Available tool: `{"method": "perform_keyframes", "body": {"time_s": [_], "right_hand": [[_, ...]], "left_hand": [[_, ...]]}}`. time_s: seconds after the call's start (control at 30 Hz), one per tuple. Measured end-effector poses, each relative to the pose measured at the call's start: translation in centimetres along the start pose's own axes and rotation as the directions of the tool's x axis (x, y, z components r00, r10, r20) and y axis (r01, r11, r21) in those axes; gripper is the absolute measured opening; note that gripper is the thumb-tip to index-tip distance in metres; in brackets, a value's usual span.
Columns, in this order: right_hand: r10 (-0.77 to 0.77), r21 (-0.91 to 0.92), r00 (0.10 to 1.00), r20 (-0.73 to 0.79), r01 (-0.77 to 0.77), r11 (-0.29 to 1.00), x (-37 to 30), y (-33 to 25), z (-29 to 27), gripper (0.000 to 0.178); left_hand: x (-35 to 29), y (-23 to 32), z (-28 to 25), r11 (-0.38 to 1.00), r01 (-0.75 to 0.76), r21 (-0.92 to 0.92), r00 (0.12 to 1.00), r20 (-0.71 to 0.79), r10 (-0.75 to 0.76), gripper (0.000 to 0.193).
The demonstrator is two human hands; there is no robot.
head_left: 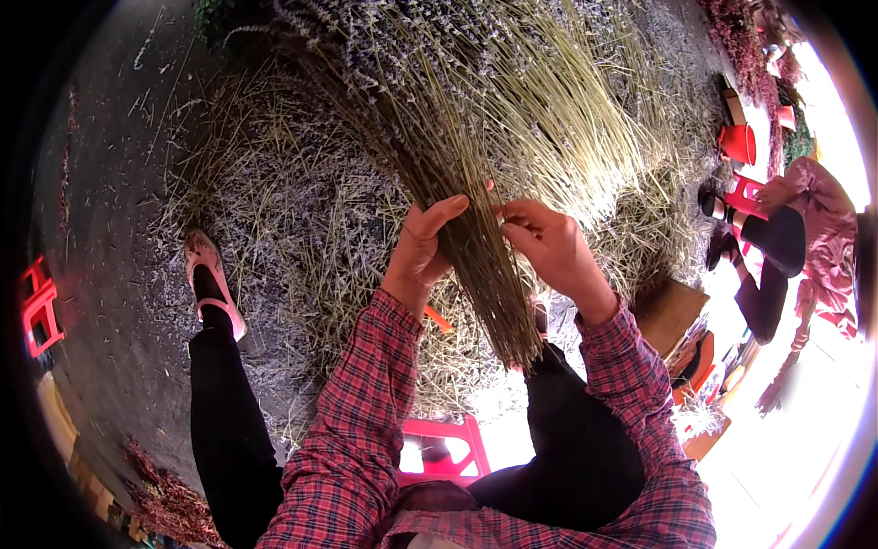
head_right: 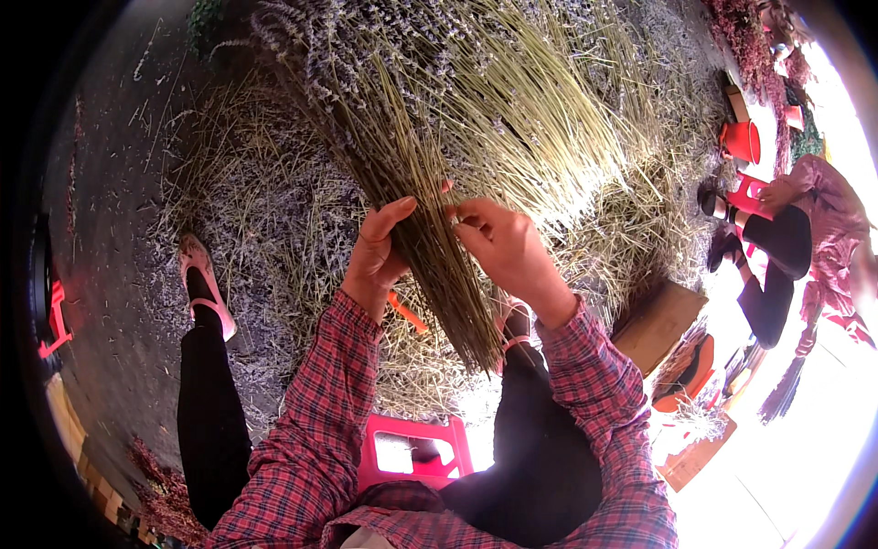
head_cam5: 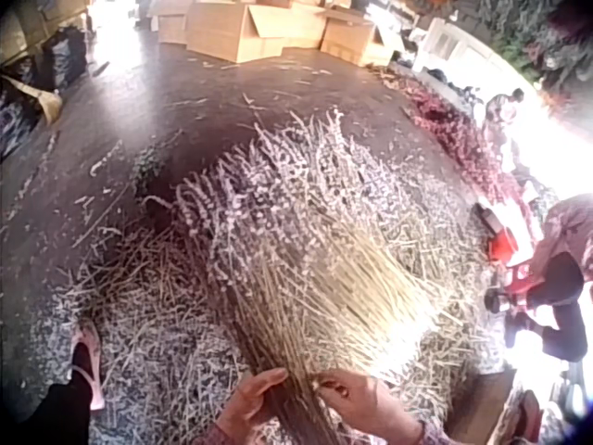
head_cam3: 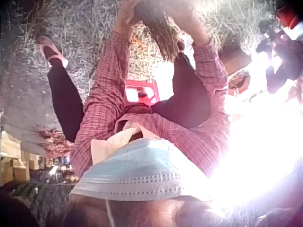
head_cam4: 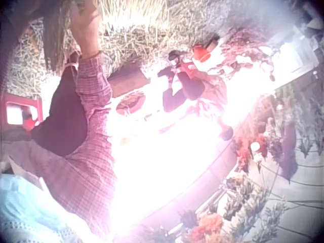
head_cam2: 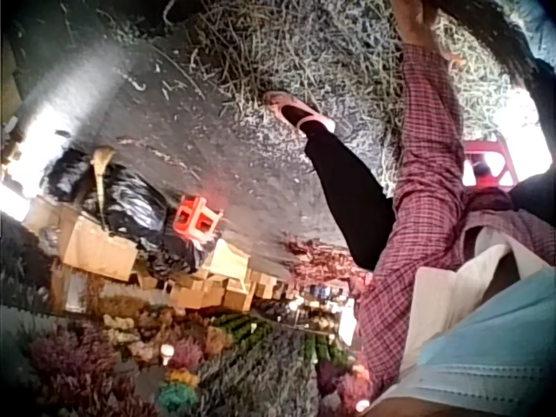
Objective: The person assembles a bunch of dried lavender by hand, aligns the stems, and trims the ends of the stems with scissors.
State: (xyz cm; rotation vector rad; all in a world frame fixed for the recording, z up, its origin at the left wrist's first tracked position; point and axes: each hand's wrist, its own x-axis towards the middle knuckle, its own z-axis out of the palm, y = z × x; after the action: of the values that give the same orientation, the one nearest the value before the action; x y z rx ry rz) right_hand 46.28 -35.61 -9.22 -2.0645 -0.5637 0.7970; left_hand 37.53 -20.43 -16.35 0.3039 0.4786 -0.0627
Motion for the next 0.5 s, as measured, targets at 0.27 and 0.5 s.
{"method": "perform_keyframes", "body": {"time_s": [0.27,0.5], "right_hand": [[0.080,-0.022,0.987,0.139,-0.078,0.997,0.1,-0.7,-1.2,0.019],[-0.150,-0.170,0.986,-0.072,0.136,0.976,3.7,-1.3,-2.1,0.018]], "left_hand": [[0.0,0.2,0.3,0.999,0.004,-0.047,0.998,0.058,-0.001,0.043],[-0.2,0.2,0.4,1.000,0.009,0.015,1.000,0.013,-0.009,0.046]]}}
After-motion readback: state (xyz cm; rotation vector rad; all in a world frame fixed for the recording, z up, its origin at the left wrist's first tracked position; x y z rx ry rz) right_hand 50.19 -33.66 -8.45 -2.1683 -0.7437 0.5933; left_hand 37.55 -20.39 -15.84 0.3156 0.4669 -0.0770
